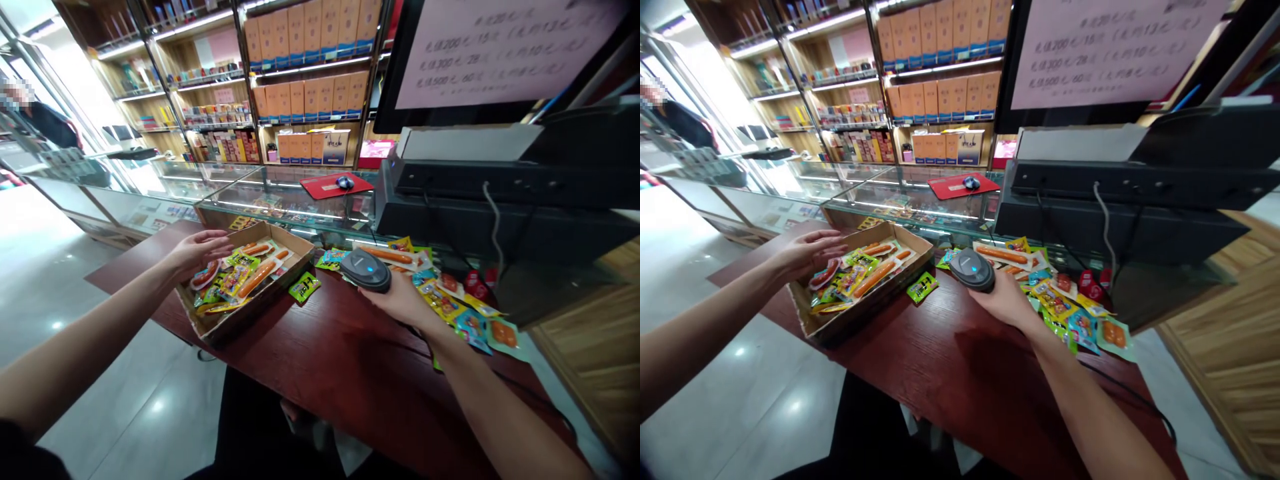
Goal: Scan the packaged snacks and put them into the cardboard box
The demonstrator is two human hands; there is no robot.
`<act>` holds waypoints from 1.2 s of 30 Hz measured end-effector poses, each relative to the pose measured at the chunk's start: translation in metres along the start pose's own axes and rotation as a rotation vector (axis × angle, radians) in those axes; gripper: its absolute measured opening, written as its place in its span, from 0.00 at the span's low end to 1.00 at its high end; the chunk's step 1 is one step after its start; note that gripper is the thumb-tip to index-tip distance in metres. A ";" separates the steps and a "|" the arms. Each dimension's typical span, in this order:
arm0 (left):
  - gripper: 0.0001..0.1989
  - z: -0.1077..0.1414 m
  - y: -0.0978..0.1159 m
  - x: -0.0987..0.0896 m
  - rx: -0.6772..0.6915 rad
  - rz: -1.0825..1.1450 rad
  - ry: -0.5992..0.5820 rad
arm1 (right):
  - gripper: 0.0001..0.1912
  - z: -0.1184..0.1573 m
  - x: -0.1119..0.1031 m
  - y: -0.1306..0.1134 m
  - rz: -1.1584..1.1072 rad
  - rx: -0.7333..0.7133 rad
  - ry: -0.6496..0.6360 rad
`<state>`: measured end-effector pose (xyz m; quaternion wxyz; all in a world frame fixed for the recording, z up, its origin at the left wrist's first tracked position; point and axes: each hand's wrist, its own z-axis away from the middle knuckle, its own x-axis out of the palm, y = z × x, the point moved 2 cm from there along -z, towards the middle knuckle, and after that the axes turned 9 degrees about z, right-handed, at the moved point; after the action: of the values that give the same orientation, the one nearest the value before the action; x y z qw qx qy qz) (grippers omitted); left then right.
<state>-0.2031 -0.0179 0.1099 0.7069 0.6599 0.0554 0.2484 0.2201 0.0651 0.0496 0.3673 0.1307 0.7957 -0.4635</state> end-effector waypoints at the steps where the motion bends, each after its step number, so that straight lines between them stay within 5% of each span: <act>1: 0.17 -0.001 -0.006 0.011 0.000 -0.007 -0.038 | 0.17 0.000 -0.001 -0.001 -0.006 -0.001 -0.003; 8: 0.19 -0.013 -0.057 0.117 -0.058 -0.067 -0.392 | 0.17 -0.001 -0.011 0.003 -0.030 -0.021 0.083; 13: 0.17 -0.028 -0.099 0.185 -0.046 -0.125 -0.503 | 0.19 -0.004 -0.020 0.010 -0.029 -0.021 0.113; 19: 0.13 -0.060 -0.137 0.237 0.250 -0.820 -0.581 | 0.12 -0.004 -0.029 0.013 -0.024 0.035 0.122; 22: 0.18 -0.073 -0.149 0.254 0.472 -1.221 -0.616 | 0.12 -0.005 -0.030 0.015 -0.024 0.049 0.125; 26: 0.17 -0.082 -0.160 0.264 0.512 -1.493 -0.674 | 0.15 -0.006 -0.031 0.018 -0.034 0.046 0.137; 32: 0.32 -0.079 -0.153 0.255 0.405 -1.461 -0.653 | 0.15 -0.005 -0.027 0.021 -0.037 0.073 0.115; 36: 0.26 -0.061 -0.143 0.246 0.448 -1.333 -0.652 | 0.16 -0.005 -0.022 0.016 -0.031 0.056 0.092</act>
<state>0.0256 0.1409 0.0260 0.5374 0.6542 0.2786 -0.4534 0.2417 0.0809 0.0564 0.3193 0.1499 0.8003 -0.4848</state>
